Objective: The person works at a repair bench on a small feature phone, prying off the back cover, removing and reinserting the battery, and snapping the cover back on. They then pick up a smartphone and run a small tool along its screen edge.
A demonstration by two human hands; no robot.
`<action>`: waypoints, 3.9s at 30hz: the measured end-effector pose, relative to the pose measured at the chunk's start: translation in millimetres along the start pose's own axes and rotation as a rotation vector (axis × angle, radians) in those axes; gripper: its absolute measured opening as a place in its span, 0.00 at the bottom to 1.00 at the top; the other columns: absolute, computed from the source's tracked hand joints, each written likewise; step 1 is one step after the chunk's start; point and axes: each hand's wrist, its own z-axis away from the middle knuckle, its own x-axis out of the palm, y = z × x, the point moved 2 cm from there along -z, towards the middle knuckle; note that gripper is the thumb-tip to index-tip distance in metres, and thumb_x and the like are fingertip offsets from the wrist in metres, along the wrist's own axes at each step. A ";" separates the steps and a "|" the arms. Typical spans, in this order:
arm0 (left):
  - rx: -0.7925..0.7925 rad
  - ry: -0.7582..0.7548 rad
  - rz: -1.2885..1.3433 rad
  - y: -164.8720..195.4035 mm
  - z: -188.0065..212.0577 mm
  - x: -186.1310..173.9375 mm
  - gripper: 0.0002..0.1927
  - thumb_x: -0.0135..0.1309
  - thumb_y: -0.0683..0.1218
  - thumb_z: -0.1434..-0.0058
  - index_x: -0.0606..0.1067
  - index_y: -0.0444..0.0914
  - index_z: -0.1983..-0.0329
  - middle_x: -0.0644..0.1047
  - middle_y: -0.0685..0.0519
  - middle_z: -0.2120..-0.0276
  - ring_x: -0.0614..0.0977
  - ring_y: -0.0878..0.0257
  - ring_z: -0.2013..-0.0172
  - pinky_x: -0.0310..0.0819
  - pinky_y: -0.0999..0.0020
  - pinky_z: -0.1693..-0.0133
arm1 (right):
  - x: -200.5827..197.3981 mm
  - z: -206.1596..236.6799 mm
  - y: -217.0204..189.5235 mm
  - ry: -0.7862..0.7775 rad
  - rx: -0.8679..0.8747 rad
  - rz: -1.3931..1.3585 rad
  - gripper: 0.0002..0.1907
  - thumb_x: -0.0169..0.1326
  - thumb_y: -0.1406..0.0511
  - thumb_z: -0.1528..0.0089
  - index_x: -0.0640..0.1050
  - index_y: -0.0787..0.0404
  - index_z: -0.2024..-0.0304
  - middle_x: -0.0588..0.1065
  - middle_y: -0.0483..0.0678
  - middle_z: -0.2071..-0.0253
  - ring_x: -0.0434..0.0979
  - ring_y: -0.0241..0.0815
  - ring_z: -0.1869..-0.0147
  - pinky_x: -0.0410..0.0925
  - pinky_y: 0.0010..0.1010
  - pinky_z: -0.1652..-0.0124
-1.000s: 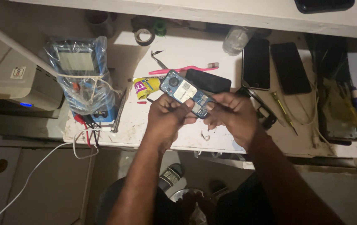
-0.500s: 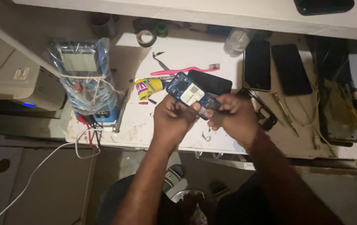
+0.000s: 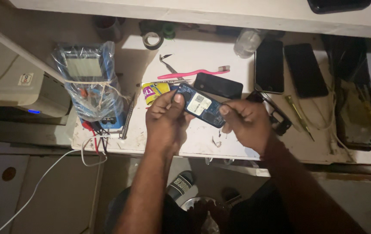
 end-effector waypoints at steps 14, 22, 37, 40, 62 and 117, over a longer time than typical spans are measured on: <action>-0.058 0.002 -0.396 14.2 7.1 11.4 0.13 0.65 0.43 0.39 0.78 0.33 0.54 0.79 0.53 0.66 0.79 0.66 0.69 0.74 0.68 0.70 | 1.8 4.2 -13.2 0.035 -0.063 0.165 0.11 0.56 0.62 0.34 0.84 0.62 0.61 0.82 0.47 0.73 0.79 0.32 0.74 0.70 0.26 0.73; 0.037 -0.024 -0.020 13.8 7.1 8.1 0.10 0.62 0.39 0.39 0.77 0.34 0.55 0.81 0.48 0.63 0.83 0.61 0.63 0.83 0.64 0.58 | 5.5 -1.1 -8.3 -0.040 -0.008 -0.108 0.12 0.56 0.67 0.36 0.78 0.66 0.52 0.82 0.49 0.65 0.82 0.31 0.67 0.73 0.24 0.70; -0.099 -0.078 -0.367 -2.7 4.0 9.2 0.07 0.57 0.34 0.36 0.76 0.31 0.55 0.83 0.46 0.63 0.86 0.58 0.63 0.83 0.65 0.60 | 13.2 -1.2 -3.0 0.013 0.062 -0.312 0.14 0.49 0.61 0.31 0.79 0.66 0.59 0.81 0.49 0.70 0.81 0.31 0.71 0.73 0.24 0.72; -0.019 -0.161 -0.222 -2.9 7.9 12.6 0.21 0.56 0.33 0.36 0.72 0.36 0.41 0.80 0.47 0.58 0.82 0.62 0.62 0.79 0.68 0.62 | 12.5 -2.7 -1.2 0.008 0.109 -0.253 0.20 0.47 0.56 0.29 0.81 0.64 0.60 0.80 0.49 0.74 0.78 0.31 0.74 0.71 0.23 0.73; -0.012 -0.198 -0.331 1.9 9.9 22.5 0.31 0.58 0.38 0.37 0.65 0.36 0.30 0.80 0.50 0.57 0.82 0.64 0.61 0.80 0.69 0.65 | 12.7 0.1 -12.4 0.164 -0.044 -0.099 0.14 0.54 0.62 0.30 0.82 0.66 0.63 0.76 0.45 0.77 0.75 0.30 0.73 0.67 0.22 0.73; -0.190 -0.393 -0.195 -24.3 5.2 22.3 0.33 0.44 0.37 0.48 0.64 0.36 0.35 0.76 0.46 0.49 0.84 0.53 0.56 0.82 0.61 0.59 | 2.8 12.8 -49.6 0.499 -0.310 0.285 0.06 0.54 0.69 0.35 0.79 0.63 0.55 0.77 0.51 0.60 0.82 0.46 0.58 0.73 0.34 0.58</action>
